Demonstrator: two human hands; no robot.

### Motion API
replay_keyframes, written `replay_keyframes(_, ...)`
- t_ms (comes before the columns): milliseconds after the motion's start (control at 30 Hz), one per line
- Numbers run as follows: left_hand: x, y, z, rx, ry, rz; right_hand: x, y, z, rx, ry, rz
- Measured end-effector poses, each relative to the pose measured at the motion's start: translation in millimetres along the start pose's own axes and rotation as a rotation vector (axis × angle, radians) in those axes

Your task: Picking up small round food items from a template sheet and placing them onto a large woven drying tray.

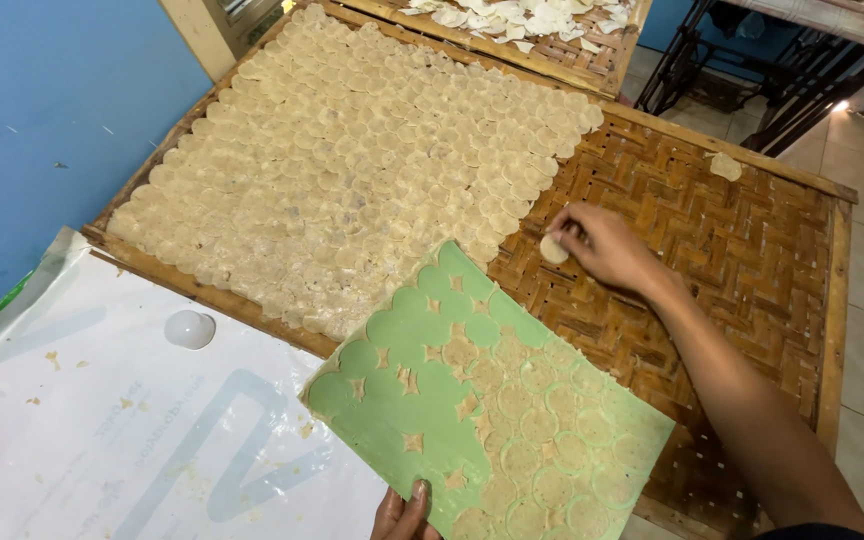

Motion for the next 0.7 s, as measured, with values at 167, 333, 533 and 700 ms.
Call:
replay_keyframes(167,2,-8,8,0.026,-0.041,-0.064,53,7,-47,0.083,-0.004,-0.279)
replay_keyframes(333,1,0,1,0.045,-0.049,-0.052,95,7,-70,0.116,0.025,-0.543)
replay_keyframes(533,1,7,-2,0.02,0.015,-0.022,113,16,-83,0.035,0.019,-0.685)
replay_keyframes(700,-2,12,-4,-0.009,-0.029,-0.005,103,12,-64,-0.098,-0.056,-0.69)
Point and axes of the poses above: each hand's wrist, its own x-axis towards the middle knuckle, its own y-axis out of the palm, z = x × y, the point moved 3 cm from there along x, towards the middle knuckle, and after that the axes turned 1 degree about -y, right-handed, at the moved point
